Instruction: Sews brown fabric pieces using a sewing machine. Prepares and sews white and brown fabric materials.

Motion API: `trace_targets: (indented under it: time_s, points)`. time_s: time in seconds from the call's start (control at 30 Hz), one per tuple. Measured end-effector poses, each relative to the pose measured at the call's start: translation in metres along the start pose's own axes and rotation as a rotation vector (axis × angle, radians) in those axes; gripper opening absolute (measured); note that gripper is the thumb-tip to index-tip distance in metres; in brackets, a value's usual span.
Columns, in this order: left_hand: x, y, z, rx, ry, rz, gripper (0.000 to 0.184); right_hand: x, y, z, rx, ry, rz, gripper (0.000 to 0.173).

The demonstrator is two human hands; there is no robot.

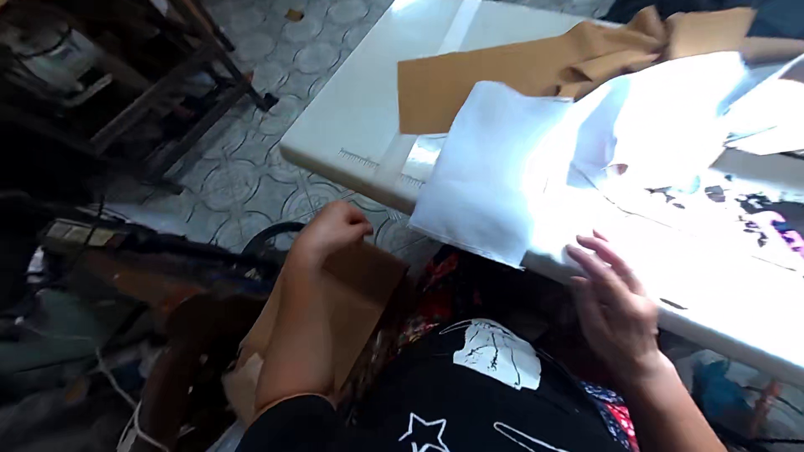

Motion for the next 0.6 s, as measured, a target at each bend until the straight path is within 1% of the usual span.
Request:
trace_targets:
  time_s: [0.03,0.1,0.17,0.23,0.3,0.33,0.4,0.43,0.47,0.5,0.53,0.57,0.6]
  points:
    - [0.024,0.007,0.017,0.091,0.034,-0.071,0.022,0.002,-0.005,-0.006,-0.06,0.004,-0.009,0.036]
    - [0.061,0.034,0.055,0.171,0.084,-0.186,0.021,0.011,-0.012,-0.011,-0.131,0.017,-0.049,0.031]
    - [0.084,0.071,0.093,0.159,0.146,-0.208,0.027,0.026,-0.015,-0.005,-0.123,0.046,-0.115,0.026]
    - [0.097,0.096,0.127,0.11,0.253,-0.24,0.038,0.04,-0.016,0.005,-0.068,0.086,-0.172,0.023]
    - [0.102,0.101,0.148,0.099,0.433,-0.329,0.046,0.05,-0.017,0.013,-0.024,0.127,-0.199,0.022]
    - [0.1,0.096,0.154,0.144,0.495,-0.391,0.044,0.054,-0.019,0.015,-0.012,0.14,-0.204,0.022]
    - [0.082,0.076,0.151,0.353,0.486,-0.512,0.041,0.056,-0.022,0.017,-0.003,0.152,-0.203,0.022]
    - [0.079,0.073,0.15,0.407,0.468,-0.514,0.041,0.056,-0.024,0.017,-0.001,0.154,-0.194,0.022]
    - [0.086,0.078,0.152,0.373,0.462,-0.45,0.039,0.054,-0.026,0.017,0.002,0.16,-0.18,0.022]
    - [0.101,0.09,0.155,0.186,0.466,-0.307,0.033,0.052,-0.028,0.018,0.004,0.171,-0.165,0.022]
    - [0.112,0.094,0.155,-0.098,0.458,-0.121,0.028,0.05,-0.029,0.019,0.008,0.181,-0.154,0.023]
    - [0.115,0.087,0.15,-0.411,0.456,0.09,0.027,0.049,-0.03,0.022,0.015,0.192,-0.145,0.023]
    - [0.109,0.072,0.14,-0.517,0.472,0.131,0.03,0.048,-0.031,0.026,0.028,0.205,-0.143,0.023]
Point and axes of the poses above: each hand's wrist, its own y-axis towards the middle knuckle, its own z-axis out of the palm, x = y × z, the point moved 9 cm from there along y, towards the middle knuckle, and after that the axes turned 5 degrees about -y, right-handed, at the moved point
